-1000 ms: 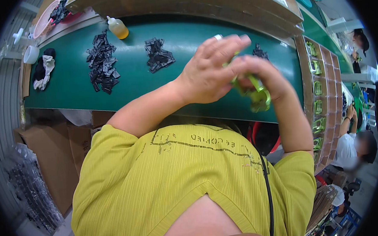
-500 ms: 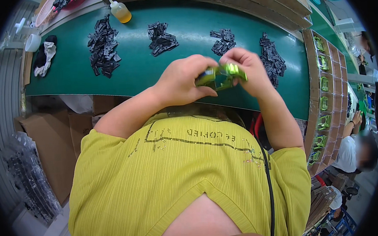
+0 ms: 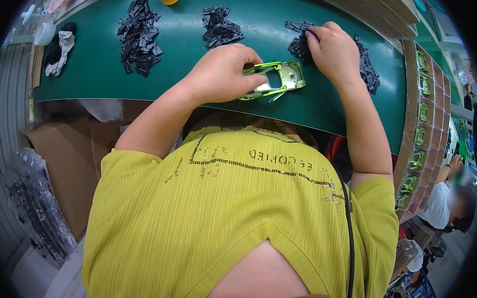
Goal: The person applies adhesive from a bottle onto small plastic components, then takes toy car bodies and attaches the plastic components to them by hand.
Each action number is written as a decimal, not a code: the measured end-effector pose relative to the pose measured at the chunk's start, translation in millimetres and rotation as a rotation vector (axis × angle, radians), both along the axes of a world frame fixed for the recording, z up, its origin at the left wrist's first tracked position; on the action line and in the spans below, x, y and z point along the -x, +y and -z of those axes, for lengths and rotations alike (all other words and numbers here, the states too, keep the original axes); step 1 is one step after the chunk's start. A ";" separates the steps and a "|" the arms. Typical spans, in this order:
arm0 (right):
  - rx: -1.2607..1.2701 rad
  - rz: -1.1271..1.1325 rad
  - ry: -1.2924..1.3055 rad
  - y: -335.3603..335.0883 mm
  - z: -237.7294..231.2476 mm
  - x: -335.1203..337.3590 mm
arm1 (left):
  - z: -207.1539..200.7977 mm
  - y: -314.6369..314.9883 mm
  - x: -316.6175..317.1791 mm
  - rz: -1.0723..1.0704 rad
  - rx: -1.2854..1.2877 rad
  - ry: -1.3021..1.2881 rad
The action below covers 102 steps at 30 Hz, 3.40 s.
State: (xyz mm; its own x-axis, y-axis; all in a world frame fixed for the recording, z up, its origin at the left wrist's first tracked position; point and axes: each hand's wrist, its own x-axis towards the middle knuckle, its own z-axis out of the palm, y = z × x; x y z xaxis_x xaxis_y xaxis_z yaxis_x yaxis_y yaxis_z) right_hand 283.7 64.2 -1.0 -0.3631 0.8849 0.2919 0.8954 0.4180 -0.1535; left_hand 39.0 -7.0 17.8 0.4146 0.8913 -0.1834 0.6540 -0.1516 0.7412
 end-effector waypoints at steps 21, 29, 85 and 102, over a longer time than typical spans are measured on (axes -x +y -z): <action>0.599 -0.064 1.230 -92.3 -25.9 -0.4 | 33.8 0.0 -19.0 0.025 -0.406 -0.130; 0.221 -0.204 0.692 -90.2 -6.8 14.6 | 23.0 -8.3 -9.1 -0.015 -0.282 -0.151; 0.060 -0.655 -0.118 -48.7 -20.2 24.4 | 29.3 -8.8 -12.4 0.075 -0.668 0.040; 0.521 -0.275 0.288 38.6 4.5 107.4 | 38.7 -23.8 3.1 0.066 -0.716 -0.149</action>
State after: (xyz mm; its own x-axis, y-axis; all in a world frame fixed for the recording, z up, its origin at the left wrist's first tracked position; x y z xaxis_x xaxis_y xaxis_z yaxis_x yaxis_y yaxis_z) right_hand 176.3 102.7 -5.5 -0.5674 0.8228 -0.0311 0.6595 0.4315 -0.6156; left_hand 35.9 -30.8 -21.0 0.4463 0.7440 0.4972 0.5269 -0.6676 0.5260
